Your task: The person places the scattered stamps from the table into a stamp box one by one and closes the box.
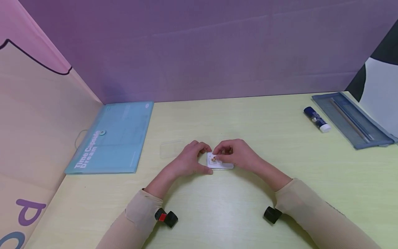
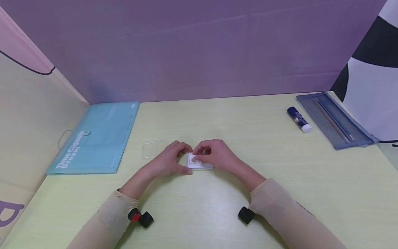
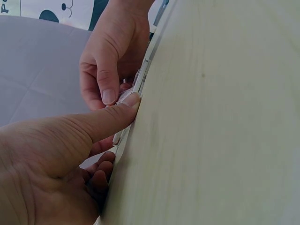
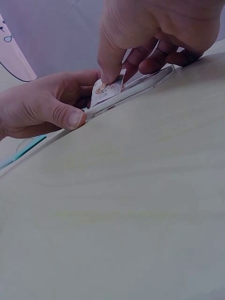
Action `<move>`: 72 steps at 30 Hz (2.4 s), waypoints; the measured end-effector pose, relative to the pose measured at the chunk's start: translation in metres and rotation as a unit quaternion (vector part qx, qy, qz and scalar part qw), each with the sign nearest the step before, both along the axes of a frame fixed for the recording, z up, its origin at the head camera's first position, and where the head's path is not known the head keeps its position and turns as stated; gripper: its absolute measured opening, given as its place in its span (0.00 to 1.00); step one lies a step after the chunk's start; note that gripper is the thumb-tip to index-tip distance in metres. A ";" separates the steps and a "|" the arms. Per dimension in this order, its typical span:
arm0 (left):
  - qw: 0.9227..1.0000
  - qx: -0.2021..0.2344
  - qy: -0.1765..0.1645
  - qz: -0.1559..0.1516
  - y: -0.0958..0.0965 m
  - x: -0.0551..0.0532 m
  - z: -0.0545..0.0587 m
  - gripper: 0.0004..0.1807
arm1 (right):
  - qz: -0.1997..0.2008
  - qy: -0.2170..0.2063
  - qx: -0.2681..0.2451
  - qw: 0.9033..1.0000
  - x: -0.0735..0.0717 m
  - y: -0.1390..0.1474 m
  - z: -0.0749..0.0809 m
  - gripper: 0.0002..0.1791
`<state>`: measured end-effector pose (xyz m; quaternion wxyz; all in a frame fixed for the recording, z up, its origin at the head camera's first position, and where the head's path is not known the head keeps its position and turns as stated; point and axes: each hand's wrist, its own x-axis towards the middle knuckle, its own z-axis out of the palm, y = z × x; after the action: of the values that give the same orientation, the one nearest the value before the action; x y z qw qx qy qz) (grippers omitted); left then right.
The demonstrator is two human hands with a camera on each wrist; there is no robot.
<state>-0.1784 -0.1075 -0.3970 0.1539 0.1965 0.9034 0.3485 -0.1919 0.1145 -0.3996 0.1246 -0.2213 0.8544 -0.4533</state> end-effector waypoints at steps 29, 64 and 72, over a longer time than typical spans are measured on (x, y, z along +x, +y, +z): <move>1.000 0.003 0.004 -0.001 -0.001 0.000 0.001 0.33 | -0.018 0.049 -0.013 0.999 -0.002 0.002 -0.002 0.06; 0.997 0.066 -0.021 0.031 -0.042 -0.009 0.021 0.32 | -0.009 0.037 -0.017 0.999 -0.015 -0.018 0.007 0.09; 0.994 0.087 -0.027 0.058 -0.062 -0.007 0.020 0.32 | 0.009 0.024 -0.013 1.000 -0.022 -0.027 0.007 0.09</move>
<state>-0.1854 -0.1691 -0.3770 0.1403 0.1465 0.8751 0.4393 -0.2143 0.0870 -0.3922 0.1053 -0.2417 0.8490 -0.4579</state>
